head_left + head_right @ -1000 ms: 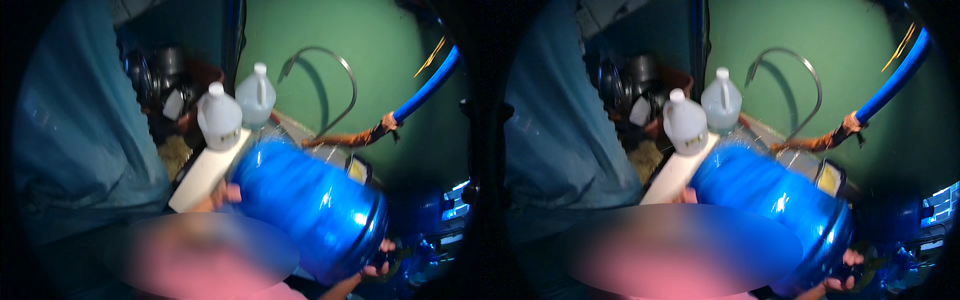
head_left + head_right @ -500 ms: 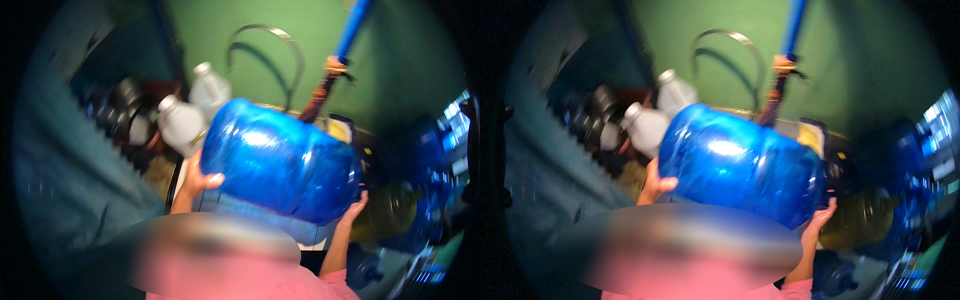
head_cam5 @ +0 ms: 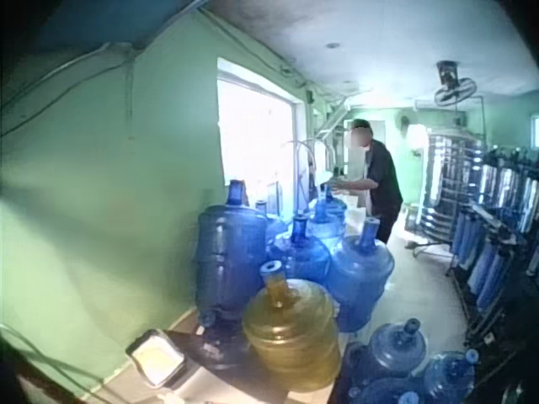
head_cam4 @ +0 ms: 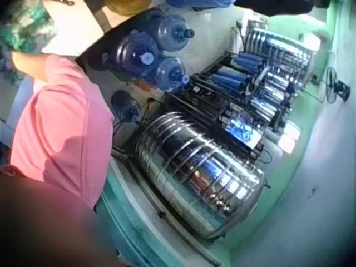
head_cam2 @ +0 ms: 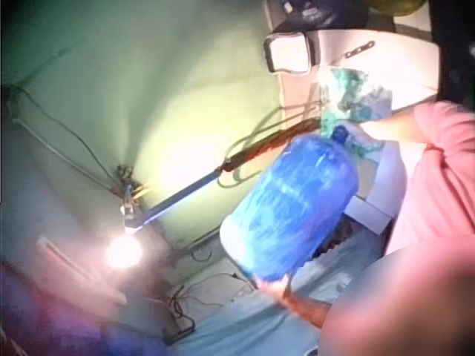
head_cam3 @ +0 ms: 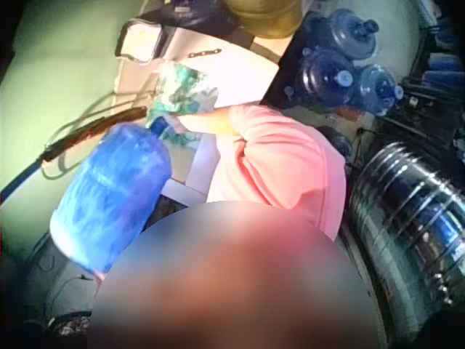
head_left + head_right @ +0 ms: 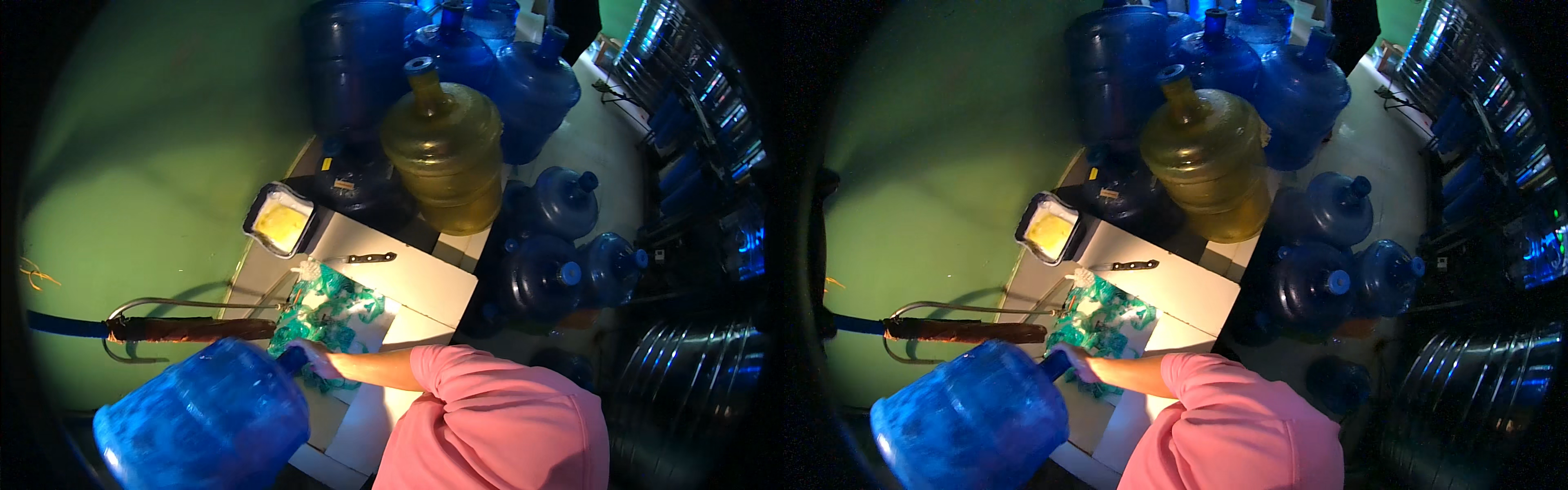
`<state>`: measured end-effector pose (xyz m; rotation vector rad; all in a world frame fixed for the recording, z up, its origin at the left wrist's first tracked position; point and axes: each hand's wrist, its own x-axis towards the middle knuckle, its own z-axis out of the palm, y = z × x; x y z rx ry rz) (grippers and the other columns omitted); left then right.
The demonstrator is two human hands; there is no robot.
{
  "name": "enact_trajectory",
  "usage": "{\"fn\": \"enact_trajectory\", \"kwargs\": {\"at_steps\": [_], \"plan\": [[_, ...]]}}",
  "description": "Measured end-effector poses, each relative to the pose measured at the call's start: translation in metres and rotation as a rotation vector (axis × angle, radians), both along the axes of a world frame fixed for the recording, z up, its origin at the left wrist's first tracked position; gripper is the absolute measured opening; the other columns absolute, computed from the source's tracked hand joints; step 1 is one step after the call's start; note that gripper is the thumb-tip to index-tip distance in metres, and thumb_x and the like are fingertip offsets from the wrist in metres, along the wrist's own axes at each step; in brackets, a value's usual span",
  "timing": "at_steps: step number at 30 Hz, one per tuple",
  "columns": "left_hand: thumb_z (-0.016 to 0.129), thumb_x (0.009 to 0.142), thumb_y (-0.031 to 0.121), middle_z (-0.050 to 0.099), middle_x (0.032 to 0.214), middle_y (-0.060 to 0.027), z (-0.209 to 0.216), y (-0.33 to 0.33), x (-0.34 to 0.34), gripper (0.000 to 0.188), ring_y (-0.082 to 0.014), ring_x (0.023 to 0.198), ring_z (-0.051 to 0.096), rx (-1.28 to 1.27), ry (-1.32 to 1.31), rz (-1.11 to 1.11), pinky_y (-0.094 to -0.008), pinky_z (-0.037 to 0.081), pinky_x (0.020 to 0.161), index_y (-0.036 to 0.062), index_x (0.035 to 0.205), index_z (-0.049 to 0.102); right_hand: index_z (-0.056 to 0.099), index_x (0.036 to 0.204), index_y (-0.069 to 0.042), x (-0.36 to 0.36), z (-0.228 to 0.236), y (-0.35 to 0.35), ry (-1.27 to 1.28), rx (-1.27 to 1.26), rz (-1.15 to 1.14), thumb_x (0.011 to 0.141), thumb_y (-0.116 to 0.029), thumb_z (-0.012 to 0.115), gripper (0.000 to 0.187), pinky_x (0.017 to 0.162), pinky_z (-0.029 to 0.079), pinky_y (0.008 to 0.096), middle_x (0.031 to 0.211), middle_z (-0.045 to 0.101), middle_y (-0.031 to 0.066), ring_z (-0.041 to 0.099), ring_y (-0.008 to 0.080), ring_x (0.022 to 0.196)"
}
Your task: The person repeatedly scrubs the exterior of large blue water jugs with a green scrubber, rinses them under a tap, and places them aside. The process is repeated for multiple jugs in a small room with green walls and stacked jugs.
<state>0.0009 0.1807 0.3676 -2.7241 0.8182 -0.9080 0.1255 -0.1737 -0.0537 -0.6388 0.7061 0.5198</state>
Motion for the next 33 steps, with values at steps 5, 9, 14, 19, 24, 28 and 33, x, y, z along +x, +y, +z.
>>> {"fn": "enact_trajectory", "kwargs": {"at_steps": [5, 9, 14, 19, 24, 28, 33], "plan": [[0.089, 0.056, 0.028, 0.048, 0.144, -0.0287, 0.02, -0.042, 0.02, 0.107, -0.039, 0.134, 0.046, -0.579, 0.468, 0.316, -0.0516, 0.037, 0.112, -0.0086, 0.145, 0.043, 0.067, 0.114, -0.02, -0.002, -0.067, 0.013, -0.405, 0.301, 0.073, 0.095, -0.043, 0.057, 0.032, 0.082, 0.05, 0.0313, 0.106, 0.069, -0.0007, 0.062, 0.0139, 0.1], [0.087, 0.057, 0.047, 0.045, 0.145, -0.019, 0.034, -0.079, 0.021, 0.125, -0.0331, 0.13, 0.049, -0.784, 0.641, 0.173, -0.0455, 0.044, 0.107, -0.0006, 0.155, 0.027, 0.065, 0.117, -0.017, 0.006, -0.081, 0.034, -0.454, 0.552, 0.048, 0.099, -0.037, 0.055, 0.029, 0.082, 0.055, 0.0334, 0.107, 0.07, 0.0003, 0.066, 0.0157, 0.096], [0.088, 0.048, 0.033, 0.053, 0.134, -0.0113, 0.039, -0.112, 0.012, 0.121, -0.0268, 0.12, 0.056, -0.807, 0.579, 0.251, -0.0392, 0.048, 0.102, -0.0002, 0.151, 0.035, 0.055, 0.133, -0.01, 0.003, -0.081, 0.021, -0.92, -0.097, -0.016, 0.096, -0.023, 0.063, 0.04, 0.089, 0.056, 0.0357, 0.124, 0.062, 0.0102, 0.064, 0.0265, 0.103], [0.088, 0.045, 0.031, 0.056, 0.129, -0.01, 0.046, -0.135, 0.019, 0.118, -0.0244, 0.114, 0.06, -0.834, 0.636, 0.211, -0.0368, 0.051, 0.098, -0.001, 0.148, 0.039, 0.056, 0.128, -0.008, 0.005, -0.066, 0.011, -0.276, 0.71, -0.062, 0.097, -0.026, 0.062, 0.037, 0.077, 0.058, 0.0362, 0.123, 0.063, 0.0105, 0.065, 0.0263, 0.102], [0.088, 0.044, 0.031, 0.057, 0.128, -0.01, 0.053, -0.141, 0.023, 0.119, -0.0242, 0.114, 0.061, -0.722, 0.611, 0.251, -0.0369, 0.052, 0.098, -0.0009, 0.148, 0.039, 0.059, 0.125, -0.008, 0.004, -0.056, 0.018, -0.27, 0.69, -0.017, 0.095, -0.033, 0.063, 0.039, 0.082, 0.055, 0.0347, 0.124, 0.065, 0.0075, 0.064, 0.0231, 0.107], [0.087, 0.043, 0.031, 0.057, 0.127, -0.01, 0.055, -0.136, 0.021, 0.119, -0.0238, 0.113, 0.061, -0.713, 0.614, 0.274, -0.0366, 0.052, 0.097, -0.0009, 0.148, 0.039, 0.06, 0.123, -0.011, -0.002, -0.063, 0.022, -0.246, 0.622, -0.017, 0.095, -0.033, 0.064, 0.036, 0.086, 0.053, 0.0368, 0.122, 0.066, 0.007, 0.064, 0.0236, 0.107], [0.084, 0.041, 0.029, 0.058, 0.126, -0.0093, 0.056, -0.134, 0.02, 0.119, -0.0234, 0.111, 0.061, -0.677, 0.593, 0.287, -0.036, 0.052, 0.096, -0.0004, 0.147, 0.04, 0.061, 0.121, -0.014, -0.007, -0.074, 0.023, -0.207, 0.608, -0.033, 0.094, -0.034, 0.065, 0.034, 0.086, 0.051, 0.0384, 0.119, 0.067, 0.0068, 0.064, 0.0243, 0.106]]}}
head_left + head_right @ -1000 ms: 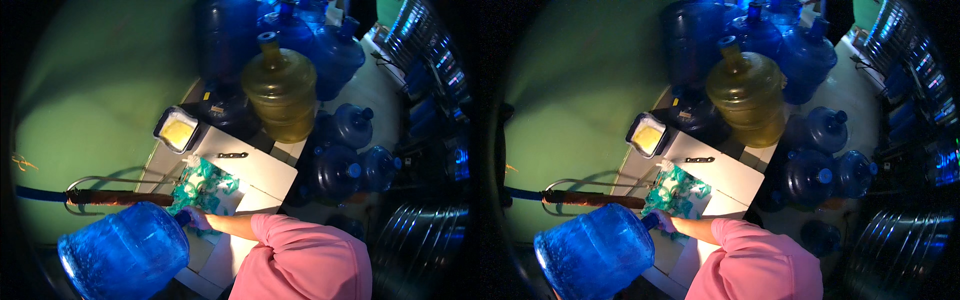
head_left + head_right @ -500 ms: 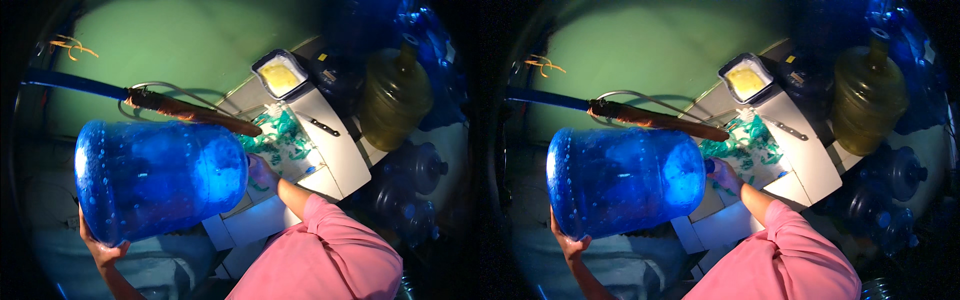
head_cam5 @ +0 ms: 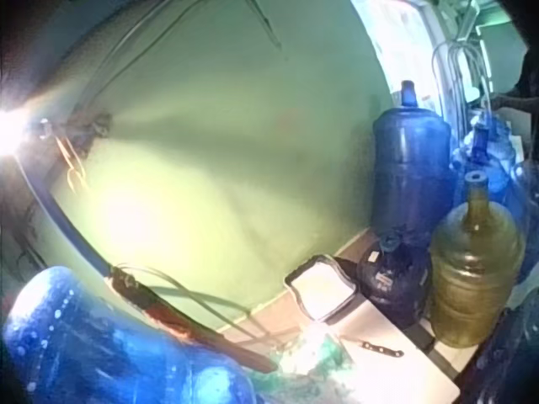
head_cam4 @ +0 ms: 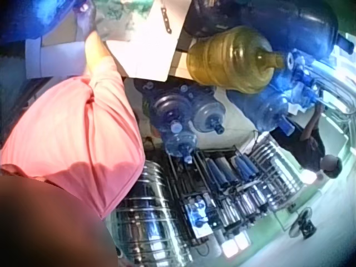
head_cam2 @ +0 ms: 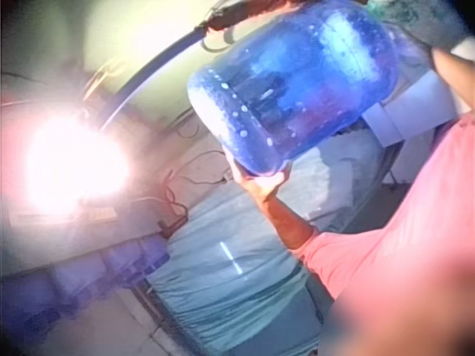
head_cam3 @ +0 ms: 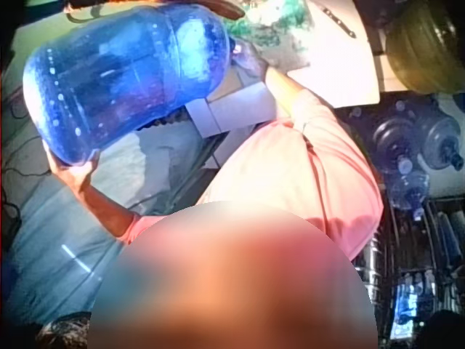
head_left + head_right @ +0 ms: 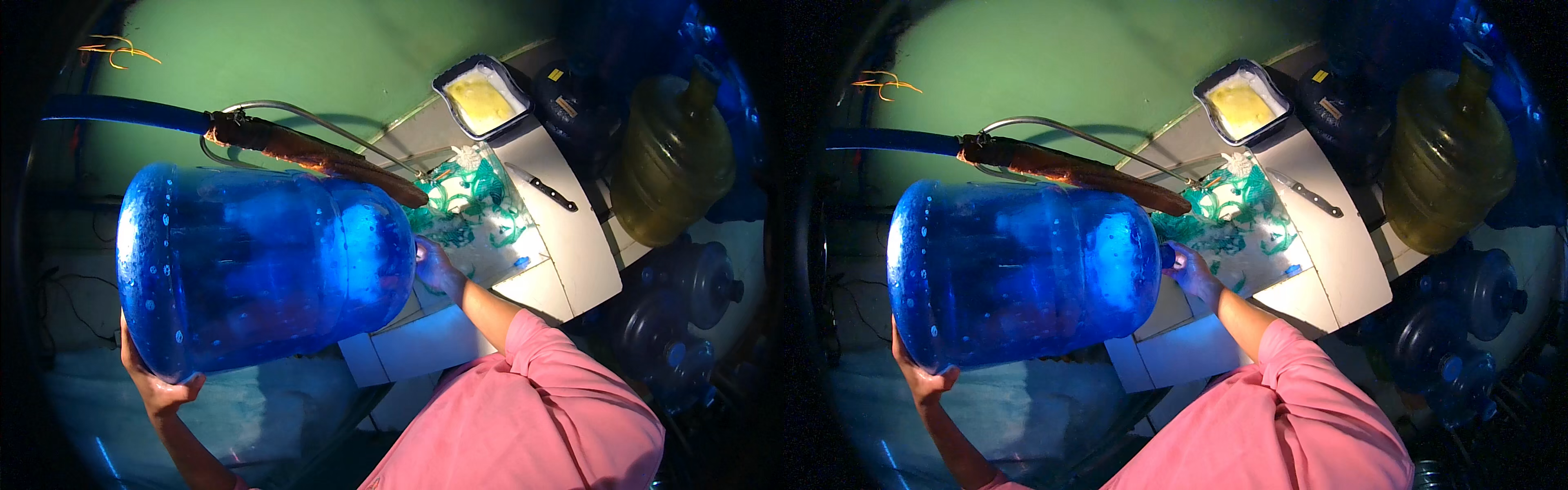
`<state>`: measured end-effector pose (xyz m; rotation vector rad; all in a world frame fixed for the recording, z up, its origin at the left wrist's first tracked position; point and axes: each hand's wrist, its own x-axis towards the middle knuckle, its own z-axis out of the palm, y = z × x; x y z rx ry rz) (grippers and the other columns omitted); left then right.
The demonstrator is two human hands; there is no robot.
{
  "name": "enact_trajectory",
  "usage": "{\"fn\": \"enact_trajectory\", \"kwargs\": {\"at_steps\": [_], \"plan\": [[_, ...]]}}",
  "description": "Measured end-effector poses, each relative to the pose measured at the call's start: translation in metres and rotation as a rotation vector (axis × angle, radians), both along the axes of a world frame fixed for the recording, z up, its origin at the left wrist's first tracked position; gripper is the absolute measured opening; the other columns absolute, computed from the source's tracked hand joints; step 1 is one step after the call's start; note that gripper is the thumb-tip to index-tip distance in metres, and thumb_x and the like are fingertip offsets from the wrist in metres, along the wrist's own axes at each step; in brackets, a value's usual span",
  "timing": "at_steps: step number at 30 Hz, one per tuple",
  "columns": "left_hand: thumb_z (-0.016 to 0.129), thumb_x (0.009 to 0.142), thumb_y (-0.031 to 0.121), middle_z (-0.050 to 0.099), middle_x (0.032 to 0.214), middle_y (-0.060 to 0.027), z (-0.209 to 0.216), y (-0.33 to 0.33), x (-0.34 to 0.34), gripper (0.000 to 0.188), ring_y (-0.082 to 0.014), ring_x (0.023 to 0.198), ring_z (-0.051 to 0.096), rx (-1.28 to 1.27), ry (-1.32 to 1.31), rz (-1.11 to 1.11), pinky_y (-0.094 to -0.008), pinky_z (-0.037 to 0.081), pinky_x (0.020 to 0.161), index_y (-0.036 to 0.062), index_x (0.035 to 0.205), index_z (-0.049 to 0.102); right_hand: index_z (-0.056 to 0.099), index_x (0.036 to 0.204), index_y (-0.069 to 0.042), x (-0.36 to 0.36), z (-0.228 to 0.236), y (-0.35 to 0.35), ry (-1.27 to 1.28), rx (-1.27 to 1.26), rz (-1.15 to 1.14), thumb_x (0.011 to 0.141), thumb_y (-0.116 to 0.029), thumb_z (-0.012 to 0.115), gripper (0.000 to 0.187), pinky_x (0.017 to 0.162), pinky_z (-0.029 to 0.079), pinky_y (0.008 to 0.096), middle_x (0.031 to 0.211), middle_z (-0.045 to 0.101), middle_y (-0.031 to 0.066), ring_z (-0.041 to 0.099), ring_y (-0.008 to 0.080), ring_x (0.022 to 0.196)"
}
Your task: The person repeatedly scrubs the exterior of large blue water jugs with a green scrubber, rinses them under a tap, and places them aside. The process is repeated for multiple jugs in a small room with green walls and stacked jugs.
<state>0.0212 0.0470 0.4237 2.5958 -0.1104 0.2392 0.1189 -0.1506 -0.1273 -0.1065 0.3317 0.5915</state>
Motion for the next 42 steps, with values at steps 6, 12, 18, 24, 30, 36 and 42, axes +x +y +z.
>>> {"fn": "enact_trajectory", "kwargs": {"at_steps": [6, 12, 18, 24, 30, 36, 42], "plan": [[0.083, 0.04, 0.03, 0.059, 0.126, -0.009, 0.003, -0.007, 0.001, 0.119, -0.0234, 0.11, 0.062, 0.026, -0.001, -0.008, -0.036, 0.052, 0.096, 0.0009, 0.147, 0.041, 0.062, 0.118, -0.013, -0.005, 0.0, -0.004, 0.034, -0.025, 0.03, 0.095, -0.032, 0.063, 0.03, 0.086, 0.051, 0.0421, 0.116, 0.07, 0.0065, 0.064, 0.024, 0.106], [0.083, 0.041, 0.03, 0.059, 0.125, -0.009, 0.004, -0.02, 0.004, 0.118, -0.0229, 0.108, 0.063, 0.081, -0.003, -0.027, -0.0353, 0.053, 0.094, 0.0008, 0.148, 0.041, 0.063, 0.116, -0.013, -0.011, 0.009, -0.009, -0.042, 0.054, 0.015, 0.096, -0.031, 0.061, 0.027, 0.092, 0.047, 0.0442, 0.114, 0.071, 0.005, 0.064, 0.0206, 0.106], [0.085, 0.042, 0.028, 0.059, 0.124, -0.0098, 0.003, -0.038, 0.008, 0.12, -0.0222, 0.105, 0.064, 0.046, 0.042, -0.019, -0.0348, 0.055, 0.09, 0.0004, 0.149, 0.038, 0.063, 0.118, -0.011, -0.014, 0.014, -0.014, 0.001, -0.026, 0.022, 0.098, -0.033, 0.06, 0.03, 0.094, 0.046, 0.0452, 0.114, 0.071, 0.0049, 0.064, 0.0203, 0.106], [0.087, 0.045, 0.035, 0.058, 0.127, -0.0133, 0.001, -0.052, 0.01, 0.121, -0.0259, 0.11, 0.063, 0.087, 0.079, 0.005, -0.0377, 0.054, 0.093, -0.0015, 0.149, 0.037, 0.063, 0.114, -0.008, -0.016, 0.006, -0.015, 0.025, -0.066, -0.003, 0.098, -0.033, 0.063, 0.029, 0.091, 0.049, 0.0446, 0.108, 0.071, 0.0055, 0.065, 0.0201, 0.103], [0.088, 0.044, 0.03, 0.057, 0.128, -0.0134, -0.003, -0.065, 0.013, 0.122, -0.0257, 0.11, 0.063, 0.058, 0.095, 0.013, -0.0375, 0.055, 0.092, -0.0017, 0.15, 0.036, 0.065, 0.111, -0.008, -0.016, 0.007, -0.017, 0.045, -0.089, 0.001, 0.098, -0.032, 0.063, 0.027, 0.09, 0.052, 0.0435, 0.103, 0.07, 0.0049, 0.066, 0.0195, 0.098], [0.088, 0.044, 0.025, 0.056, 0.131, -0.0129, -0.006, -0.085, 0.017, 0.121, -0.0254, 0.113, 0.062, 0.058, 0.115, 0.022, -0.0371, 0.052, 0.098, -0.0015, 0.15, 0.036, 0.065, 0.107, -0.009, -0.018, 0.003, -0.012, 0.091, -0.04, -0.006, 0.1, -0.033, 0.062, 0.025, 0.087, 0.053, 0.0417, 0.1, 0.07, 0.0048, 0.066, 0.0187, 0.091], [0.088, 0.043, 0.025, 0.05, 0.139, -0.0168, -0.022, -0.105, 0.016, 0.118, -0.0293, 0.124, 0.055, 0.098, 0.103, 0.01, -0.0414, 0.046, 0.105, -0.0022, 0.148, 0.04, 0.066, 0.099, -0.01, -0.024, -0.027, 0.021, 0.122, -0.19, 0.016, 0.098, -0.041, 0.064, 0.031, 0.072, 0.056, 0.0364, 0.088, 0.07, 0.0047, 0.066, 0.0185, 0.078]]}}
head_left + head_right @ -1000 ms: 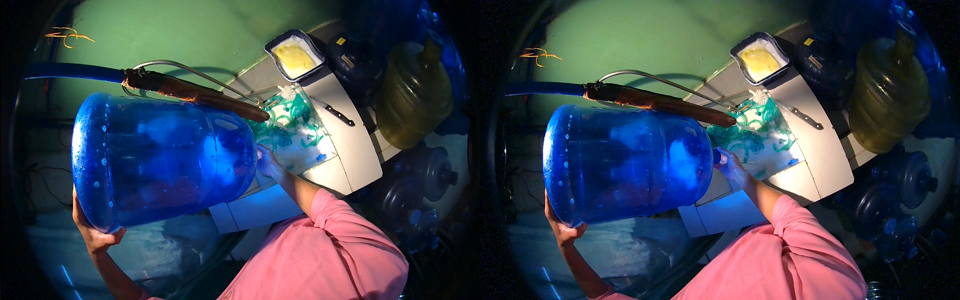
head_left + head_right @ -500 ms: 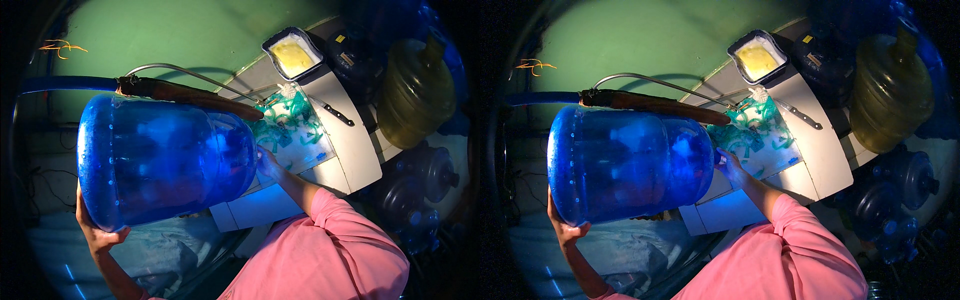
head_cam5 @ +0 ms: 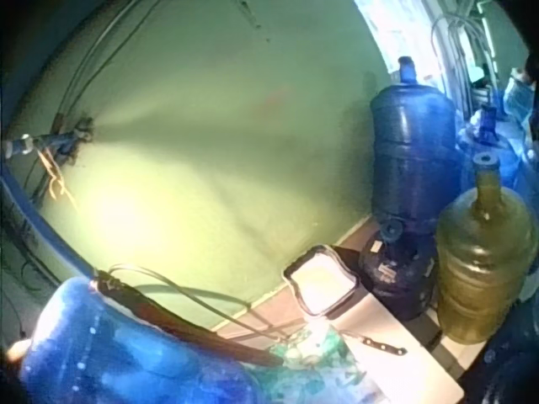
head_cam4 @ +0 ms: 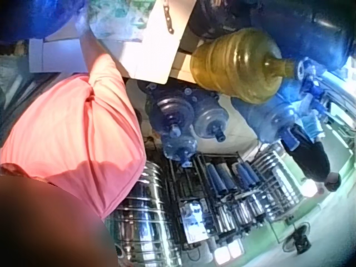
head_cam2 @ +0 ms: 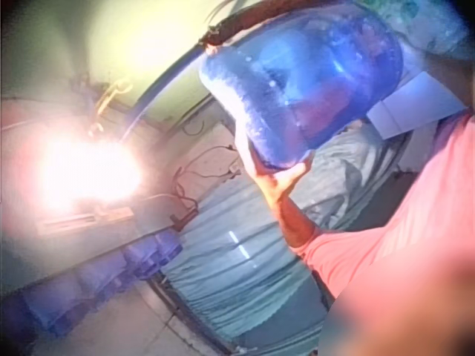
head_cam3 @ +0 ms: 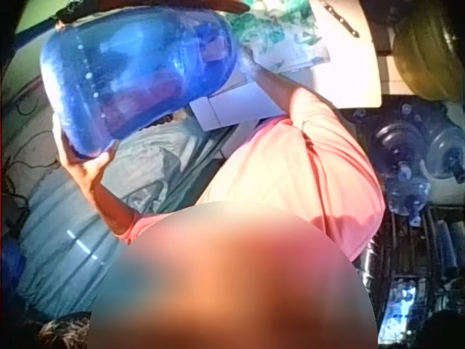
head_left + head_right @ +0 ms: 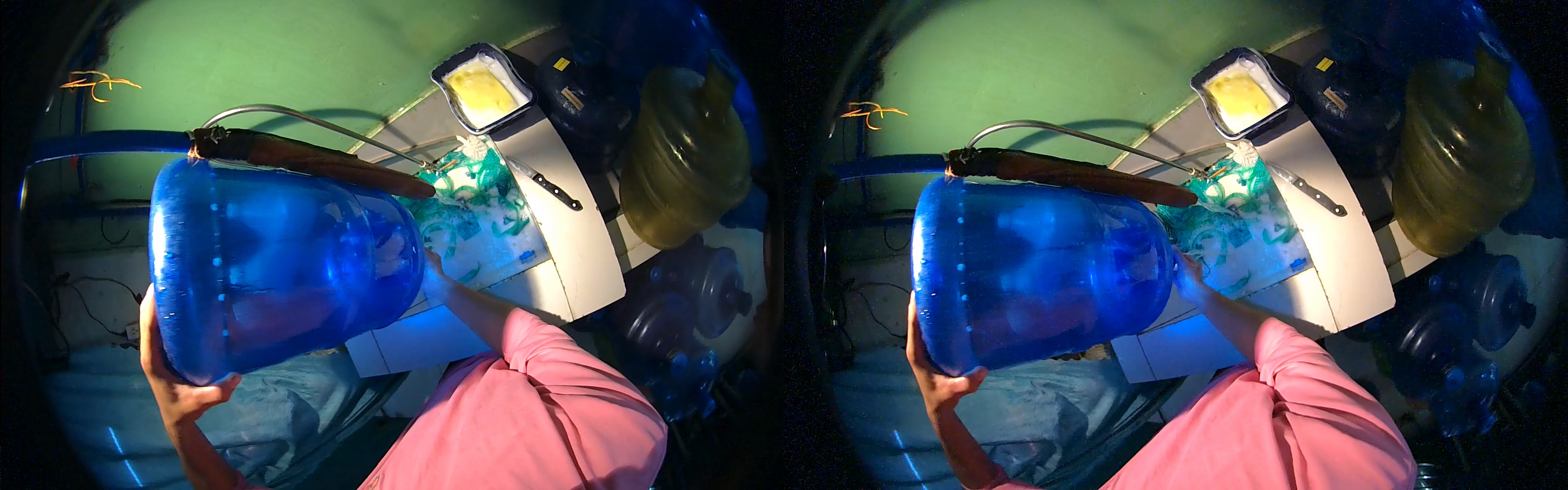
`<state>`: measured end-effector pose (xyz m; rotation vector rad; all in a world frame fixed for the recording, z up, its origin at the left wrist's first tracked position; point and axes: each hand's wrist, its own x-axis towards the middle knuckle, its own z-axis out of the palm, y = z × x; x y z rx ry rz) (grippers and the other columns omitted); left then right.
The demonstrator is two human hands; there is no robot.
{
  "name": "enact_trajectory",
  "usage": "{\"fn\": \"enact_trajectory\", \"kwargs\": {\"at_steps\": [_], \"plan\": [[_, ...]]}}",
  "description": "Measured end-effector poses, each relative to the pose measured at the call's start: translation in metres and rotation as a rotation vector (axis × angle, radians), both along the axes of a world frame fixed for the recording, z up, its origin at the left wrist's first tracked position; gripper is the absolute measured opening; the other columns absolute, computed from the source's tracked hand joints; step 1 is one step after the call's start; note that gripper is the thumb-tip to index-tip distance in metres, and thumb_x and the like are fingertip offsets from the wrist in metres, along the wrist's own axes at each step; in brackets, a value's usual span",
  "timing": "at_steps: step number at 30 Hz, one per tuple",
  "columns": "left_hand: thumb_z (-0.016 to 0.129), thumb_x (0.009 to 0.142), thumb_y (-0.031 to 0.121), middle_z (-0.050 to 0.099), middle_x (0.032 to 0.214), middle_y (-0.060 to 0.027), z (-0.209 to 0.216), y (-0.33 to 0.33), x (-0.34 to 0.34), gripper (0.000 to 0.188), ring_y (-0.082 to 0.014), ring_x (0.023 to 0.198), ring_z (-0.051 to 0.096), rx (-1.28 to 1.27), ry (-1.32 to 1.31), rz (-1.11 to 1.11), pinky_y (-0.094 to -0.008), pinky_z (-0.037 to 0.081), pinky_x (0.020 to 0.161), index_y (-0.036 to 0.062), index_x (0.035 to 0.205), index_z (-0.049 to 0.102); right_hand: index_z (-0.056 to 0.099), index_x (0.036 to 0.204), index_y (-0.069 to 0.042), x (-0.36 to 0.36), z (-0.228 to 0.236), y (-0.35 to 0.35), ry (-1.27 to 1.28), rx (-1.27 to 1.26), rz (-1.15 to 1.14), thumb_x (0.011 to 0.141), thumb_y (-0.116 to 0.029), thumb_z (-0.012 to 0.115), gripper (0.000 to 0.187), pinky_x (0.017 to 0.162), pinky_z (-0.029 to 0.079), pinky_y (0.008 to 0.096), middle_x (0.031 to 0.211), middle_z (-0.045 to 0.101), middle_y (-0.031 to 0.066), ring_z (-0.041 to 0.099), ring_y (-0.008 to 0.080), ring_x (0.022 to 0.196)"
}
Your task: The person repeatedly scrubs the exterior of large blue water jugs with a green scrubber, rinses them under a tap, and places them aside. The process is repeated for multiple jugs in a small room with green walls and stacked jugs.
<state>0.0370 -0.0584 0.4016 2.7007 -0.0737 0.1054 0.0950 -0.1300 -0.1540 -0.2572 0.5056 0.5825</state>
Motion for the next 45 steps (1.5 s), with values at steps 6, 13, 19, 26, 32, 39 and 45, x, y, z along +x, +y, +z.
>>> {"fn": "enact_trajectory", "kwargs": {"at_steps": [6, 13, 19, 26, 32, 39, 45], "plan": [[0.091, 0.047, 0.061, 0.045, 0.148, -0.0194, -0.038, 0.016, -0.032, 0.13, -0.0327, 0.138, 0.044, 0.152, -0.022, -0.129, -0.0501, 0.026, 0.119, -0.0024, 0.149, 0.041, 0.066, 0.094, -0.011, 0.007, 0.033, -0.031, 0.025, 0.226, 0.019, 0.093, -0.049, 0.064, 0.038, 0.07, 0.056, 0.0352, 0.084, 0.069, 0.0036, 0.065, 0.0193, 0.074], [0.07, 0.093, 0.028, 0.05, 0.144, -0.0212, -0.244, 0.107, -0.036, 0.072, -0.03, 0.137, 0.046, -0.926, -0.011, 0.608, -0.0421, 0.039, 0.111, -0.003, 0.149, 0.037, 0.067, 0.086, -0.01, 0.081, 0.114, -0.217, -0.19, -0.307, -0.574, 0.086, -0.039, 0.065, 0.029, 0.073, 0.054, 0.0321, 0.081, 0.067, 0.0032, 0.065, 0.0177, 0.073], [0.073, 0.093, 0.028, 0.045, 0.149, -0.0267, -0.38, -0.002, 0.123, 0.087, -0.0383, 0.139, 0.044, -0.571, -0.307, 0.08, -0.0468, 0.034, 0.116, 0.0021, 0.157, 0.02, 0.069, 0.091, -0.005, 0.088, 0.138, -0.18, -0.712, -0.889, -0.547, 0.073, -0.011, 0.078, 0.021, 0.076, 0.052, 0.0324, 0.087, 0.068, 0.0051, 0.063, 0.0145, 0.079], [0.049, 0.106, 0.029, 0.067, 0.102, -0.0052, -0.294, 0.014, 0.208, 0.032, -0.0158, 0.09, 0.067, -1.144, -0.042, -0.048, -0.0327, 0.059, 0.074, 0.0054, 0.125, 0.06, 0.068, 0.087, -0.004, 0.105, 0.114, -0.11, -1.142, -1.421, -0.35, 0.065, -0.023, 0.088, 0.035, 0.068, 0.056, 0.0374, 0.083, 0.07, 0.0132, 0.069, 0.0265, 0.072], [0.08, 0.078, 0.02, 0.041, 0.154, -0.0131, -0.315, 0.007, 0.178, 0.09, -0.0278, 0.147, 0.031, -0.709, 0.112, -0.178, -0.0421, 0.025, 0.121, 0.0045, 0.154, 0.033, 0.066, 0.093, -0.005, 0.121, 0.108, -0.099, -1.169, -1.467, -0.289, 0.068, -0.024, 0.084, 0.036, 0.068, 0.056, 0.0392, 0.084, 0.071, 0.0148, 0.071, 0.03, 0.074], [0.056, 0.1, 0.017, 0.068, 0.097, -0.0022, -0.323, 0.005, 0.191, 0.028, -0.01, 0.084, 0.065, -1.05, -0.007, 0.017, -0.0271, 0.055, 0.073, 0.0025, 0.123, 0.063, 0.062, 0.091, -0.006, 0.129, 0.101, -0.091, -1.085, -1.549, -0.188, 0.068, -0.032, 0.086, 0.042, 0.068, 0.056, 0.0434, 0.083, 0.071, 0.0171, 0.07, 0.0369, 0.076], [0.061, 0.101, 0.029, 0.06, 0.09, 0.0029, -0.204, 0.018, 0.187, 0.034, -0.0046, 0.069, 0.051, -1.136, 0.025, -0.102, -0.0237, 0.051, 0.067, 0.0057, 0.125, 0.064, 0.063, 0.094, -0.006, 0.14, 0.098, -0.091, -1.053, -1.462, -0.093, 0.068, -0.037, 0.084, 0.046, 0.071, 0.056, 0.045, 0.086, 0.071, 0.018, 0.07, 0.0389, 0.078]]}}
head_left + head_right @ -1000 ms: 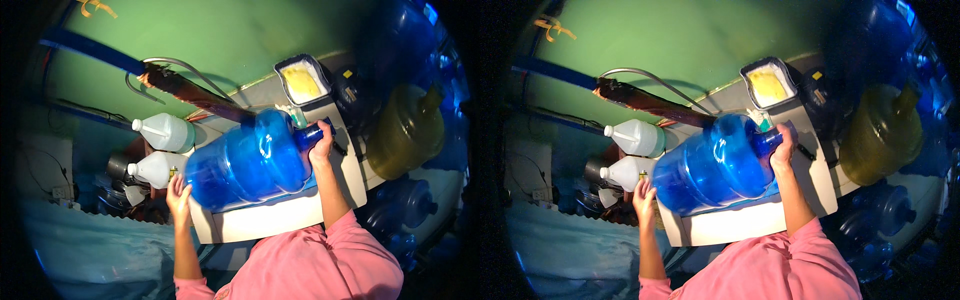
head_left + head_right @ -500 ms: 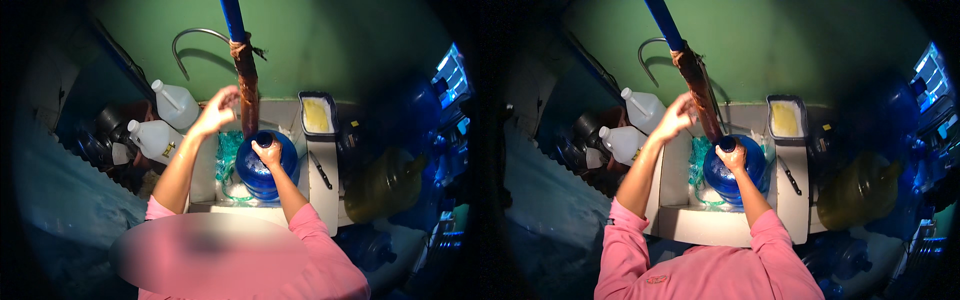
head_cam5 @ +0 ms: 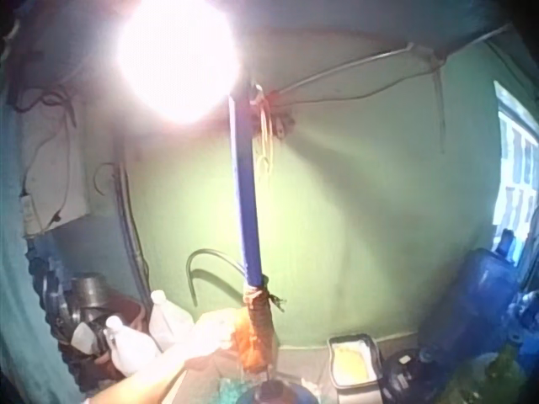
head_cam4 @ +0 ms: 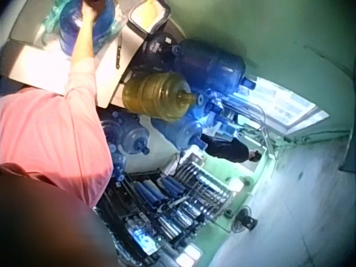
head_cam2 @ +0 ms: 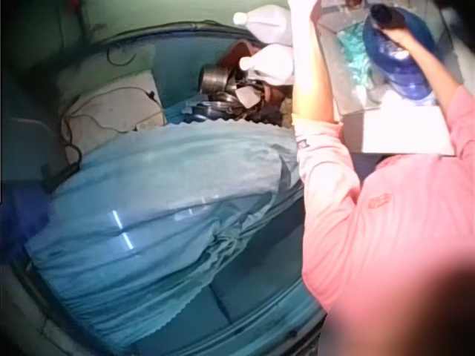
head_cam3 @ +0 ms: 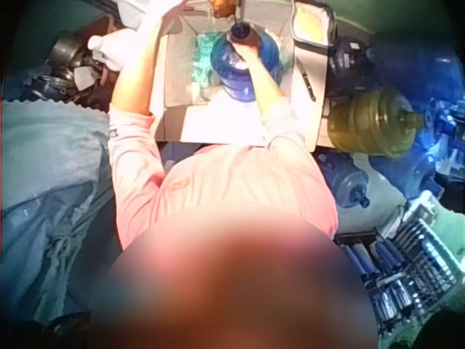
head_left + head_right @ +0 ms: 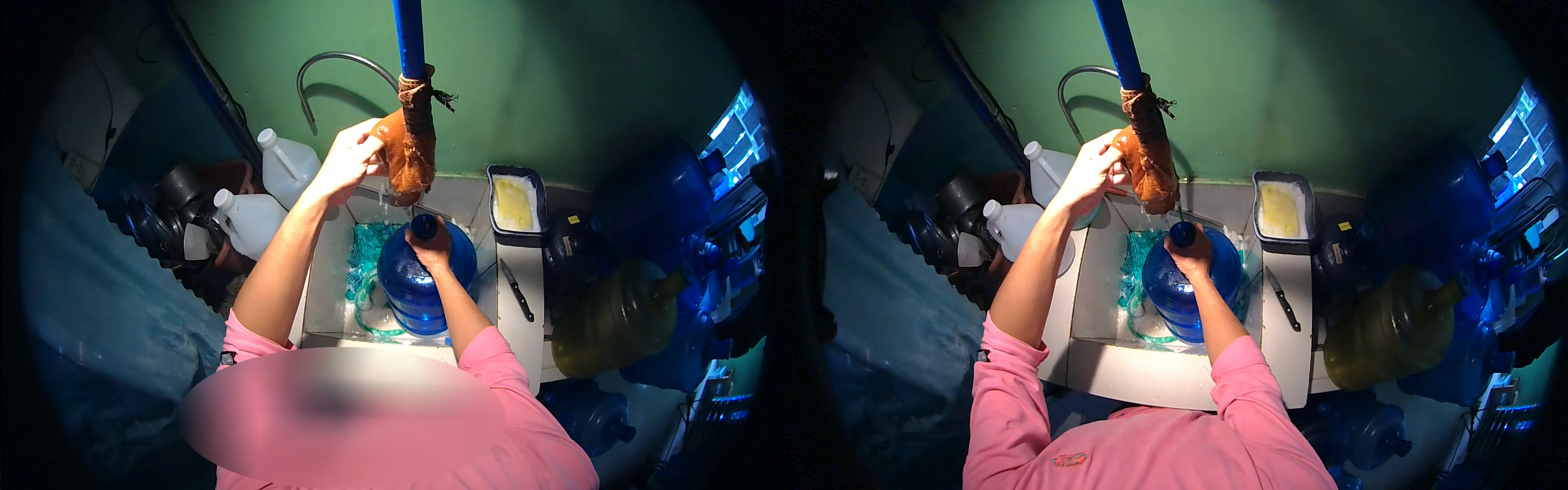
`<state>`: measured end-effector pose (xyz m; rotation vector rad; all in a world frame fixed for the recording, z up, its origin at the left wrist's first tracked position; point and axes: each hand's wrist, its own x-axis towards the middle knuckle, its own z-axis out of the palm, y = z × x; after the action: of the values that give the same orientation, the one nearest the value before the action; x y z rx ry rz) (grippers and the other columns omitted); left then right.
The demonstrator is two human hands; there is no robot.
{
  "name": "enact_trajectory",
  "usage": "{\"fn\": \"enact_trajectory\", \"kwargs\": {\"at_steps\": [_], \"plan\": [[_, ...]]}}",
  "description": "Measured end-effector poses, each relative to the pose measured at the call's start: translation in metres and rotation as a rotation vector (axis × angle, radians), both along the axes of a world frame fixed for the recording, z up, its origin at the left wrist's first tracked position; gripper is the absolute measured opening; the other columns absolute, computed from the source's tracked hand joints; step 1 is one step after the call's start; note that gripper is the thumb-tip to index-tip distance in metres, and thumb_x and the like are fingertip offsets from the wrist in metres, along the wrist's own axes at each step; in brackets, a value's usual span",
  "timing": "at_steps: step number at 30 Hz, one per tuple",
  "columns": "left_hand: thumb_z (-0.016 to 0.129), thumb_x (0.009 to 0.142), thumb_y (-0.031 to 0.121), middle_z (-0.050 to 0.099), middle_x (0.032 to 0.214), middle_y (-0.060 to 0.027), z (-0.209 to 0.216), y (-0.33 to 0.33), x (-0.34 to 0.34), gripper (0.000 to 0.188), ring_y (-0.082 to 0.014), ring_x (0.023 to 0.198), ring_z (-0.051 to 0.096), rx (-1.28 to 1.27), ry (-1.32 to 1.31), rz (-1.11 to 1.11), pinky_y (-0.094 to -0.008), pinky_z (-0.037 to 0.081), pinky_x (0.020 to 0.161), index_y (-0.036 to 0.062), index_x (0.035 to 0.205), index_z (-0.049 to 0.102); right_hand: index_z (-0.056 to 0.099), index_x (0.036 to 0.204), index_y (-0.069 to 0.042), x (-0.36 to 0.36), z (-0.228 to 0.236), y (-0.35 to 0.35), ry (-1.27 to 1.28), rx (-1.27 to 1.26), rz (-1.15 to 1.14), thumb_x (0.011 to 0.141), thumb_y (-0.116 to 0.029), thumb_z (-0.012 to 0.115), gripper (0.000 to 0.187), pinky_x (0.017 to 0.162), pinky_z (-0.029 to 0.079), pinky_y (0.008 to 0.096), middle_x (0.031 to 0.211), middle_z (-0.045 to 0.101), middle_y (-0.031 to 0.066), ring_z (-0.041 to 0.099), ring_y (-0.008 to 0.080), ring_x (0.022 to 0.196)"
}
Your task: The person repeatedly scrubs the exterior of large blue water jugs with a green scrubber, rinses them under a tap, and places them aside. The process is repeated for multiple jugs in a small room with green walls and stacked jugs.
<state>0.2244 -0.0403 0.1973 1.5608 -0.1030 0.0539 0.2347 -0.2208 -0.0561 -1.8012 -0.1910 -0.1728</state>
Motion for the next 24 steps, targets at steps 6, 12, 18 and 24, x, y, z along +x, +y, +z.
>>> {"fn": "enact_trajectory", "kwargs": {"at_steps": [6, 12, 18, 24], "plan": [[0.059, 0.1, 0.024, 0.057, 0.083, 0.006, -0.027, -0.026, -0.003, 0.024, -0.0015, 0.066, 0.043, -0.108, 0.034, -0.05, -0.0203, 0.038, 0.056, 0.0055, 0.115, 0.066, 0.064, 0.1, -0.006, 0.002, -0.012, 0.007, -0.271, -0.161, -0.04, 0.068, -0.048, 0.079, 0.055, 0.073, 0.056, 0.048, 0.09, 0.071, 0.0182, 0.07, 0.0418, 0.084], [0.058, 0.103, 0.028, 0.065, 0.117, 0.0004, -0.131, -0.035, -0.016, 0.033, -0.0096, 0.106, 0.059, 0.073, 0.102, -0.171, -0.0271, 0.049, 0.09, 0.0064, 0.127, 0.06, 0.061, 0.104, -0.007, -0.004, -0.013, -0.004, -0.104, -0.04, -0.004, 0.068, -0.033, 0.084, 0.051, 0.072, 0.057, 0.0456, 0.089, 0.072, 0.0172, 0.071, 0.0384, 0.084], [0.09, 0.071, 0.028, 0.061, 0.124, -0.0121, -0.147, -0.093, -0.02, 0.081, -0.0234, 0.12, 0.056, 0.099, -0.233, 0.192, -0.0377, 0.044, 0.105, 0.0016, 0.136, 0.049, 0.059, 0.109, -0.007, -0.009, -0.018, -0.007, -0.117, -0.104, -0.087, 0.072, -0.037, 0.082, 0.054, 0.073, 0.057, 0.047, 0.096, 0.071, 0.02, 0.069, 0.0419, 0.088], [0.071, 0.094, 0.022, 0.047, 0.063, 0.0043, -0.143, -0.138, 0.006, 0.033, -0.0082, 0.059, 0.042, 0.037, -0.216, 0.535, -0.0309, 0.038, 0.054, 0.0056, 0.072, 0.052, 0.062, 0.112, -0.008, -0.017, -0.02, -0.015, -0.193, -0.473, 0.302, 0.079, -0.036, 0.077, 0.046, 0.077, 0.055, 0.043, 0.095, 0.073, 0.017, 0.071, 0.0375, 0.088]]}}
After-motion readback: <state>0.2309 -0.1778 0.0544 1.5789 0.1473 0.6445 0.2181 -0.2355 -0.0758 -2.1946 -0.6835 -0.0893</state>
